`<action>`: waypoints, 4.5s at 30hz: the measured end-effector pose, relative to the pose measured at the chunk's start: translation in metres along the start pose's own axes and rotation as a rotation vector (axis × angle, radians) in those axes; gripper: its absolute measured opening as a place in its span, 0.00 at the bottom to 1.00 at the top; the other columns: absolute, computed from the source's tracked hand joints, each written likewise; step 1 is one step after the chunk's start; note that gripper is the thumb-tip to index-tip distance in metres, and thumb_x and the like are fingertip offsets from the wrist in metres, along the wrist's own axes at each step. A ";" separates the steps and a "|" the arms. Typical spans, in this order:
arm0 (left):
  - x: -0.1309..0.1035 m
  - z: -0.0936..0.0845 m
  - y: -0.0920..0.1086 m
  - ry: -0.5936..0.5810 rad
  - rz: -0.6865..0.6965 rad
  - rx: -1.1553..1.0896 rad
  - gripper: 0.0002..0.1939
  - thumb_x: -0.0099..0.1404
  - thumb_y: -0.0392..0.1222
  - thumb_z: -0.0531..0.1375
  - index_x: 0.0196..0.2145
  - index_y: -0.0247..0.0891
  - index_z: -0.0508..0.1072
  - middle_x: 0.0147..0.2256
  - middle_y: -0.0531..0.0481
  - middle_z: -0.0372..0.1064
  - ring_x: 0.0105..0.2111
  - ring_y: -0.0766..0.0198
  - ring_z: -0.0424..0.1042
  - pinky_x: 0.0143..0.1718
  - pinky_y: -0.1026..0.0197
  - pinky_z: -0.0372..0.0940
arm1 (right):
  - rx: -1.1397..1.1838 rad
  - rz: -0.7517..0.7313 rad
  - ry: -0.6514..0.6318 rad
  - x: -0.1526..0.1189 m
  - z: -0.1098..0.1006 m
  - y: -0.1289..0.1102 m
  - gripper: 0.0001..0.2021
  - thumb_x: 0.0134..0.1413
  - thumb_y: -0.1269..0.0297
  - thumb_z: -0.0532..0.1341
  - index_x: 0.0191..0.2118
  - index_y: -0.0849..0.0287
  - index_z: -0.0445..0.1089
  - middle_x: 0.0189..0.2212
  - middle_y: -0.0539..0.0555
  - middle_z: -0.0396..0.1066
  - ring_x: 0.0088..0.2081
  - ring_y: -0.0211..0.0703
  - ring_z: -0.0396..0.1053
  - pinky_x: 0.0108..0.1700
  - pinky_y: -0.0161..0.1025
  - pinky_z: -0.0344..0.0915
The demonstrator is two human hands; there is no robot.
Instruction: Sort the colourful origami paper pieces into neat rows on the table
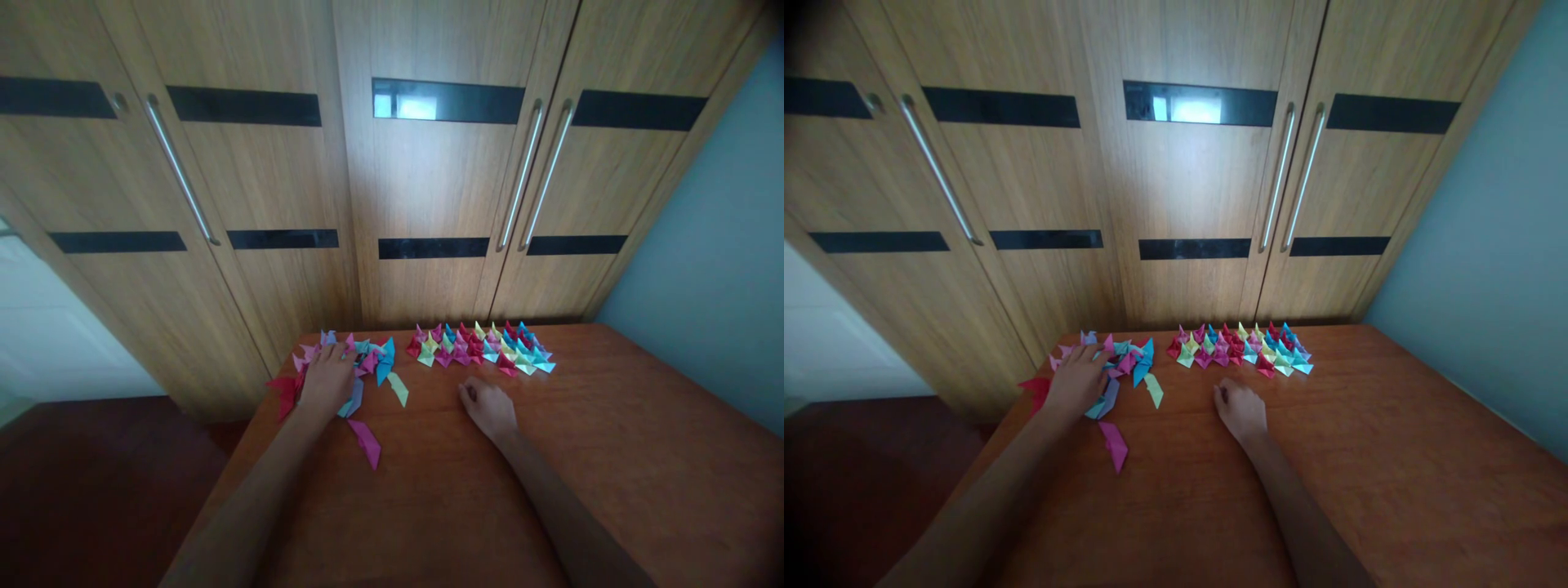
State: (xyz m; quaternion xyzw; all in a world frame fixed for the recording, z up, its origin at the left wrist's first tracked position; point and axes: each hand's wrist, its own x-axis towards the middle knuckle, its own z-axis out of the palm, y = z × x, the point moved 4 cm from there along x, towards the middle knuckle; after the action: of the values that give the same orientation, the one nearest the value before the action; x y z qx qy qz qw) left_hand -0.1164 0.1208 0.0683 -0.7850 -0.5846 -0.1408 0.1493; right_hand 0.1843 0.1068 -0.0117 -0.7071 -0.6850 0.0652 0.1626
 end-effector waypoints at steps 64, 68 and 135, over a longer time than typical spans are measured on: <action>-0.051 0.049 0.066 -0.204 -0.229 -1.290 0.08 0.56 0.41 0.58 0.33 0.37 0.74 0.29 0.48 0.73 0.31 0.60 0.72 0.34 0.61 0.65 | 0.083 0.271 0.300 -0.004 -0.037 0.071 0.11 0.56 0.57 0.54 0.39 0.54 0.70 0.32 0.53 0.74 0.33 0.43 0.71 0.30 0.33 0.57; -0.056 0.044 0.059 -0.251 -0.205 -1.183 0.09 0.57 0.43 0.57 0.33 0.37 0.74 0.30 0.48 0.74 0.32 0.60 0.72 0.35 0.62 0.65 | -0.048 0.366 0.146 -0.006 -0.036 0.068 0.14 0.57 0.54 0.51 0.39 0.52 0.70 0.33 0.55 0.74 0.33 0.47 0.71 0.30 0.35 0.59; -0.086 0.007 -0.029 -0.002 -0.215 -0.322 0.12 0.62 0.45 0.53 0.37 0.41 0.74 0.39 0.48 0.75 0.35 0.58 0.74 0.36 0.62 0.66 | 0.022 0.102 -0.076 -0.001 -0.009 0.038 0.15 0.59 0.52 0.51 0.31 0.55 0.68 0.30 0.50 0.72 0.34 0.40 0.70 0.29 0.32 0.53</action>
State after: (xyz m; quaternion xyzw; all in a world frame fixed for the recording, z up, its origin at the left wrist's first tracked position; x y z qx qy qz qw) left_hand -0.1679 0.0562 0.0303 -0.7320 -0.6350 -0.2468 0.0052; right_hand 0.2230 0.1041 -0.0151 -0.7361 -0.6532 0.1080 0.1407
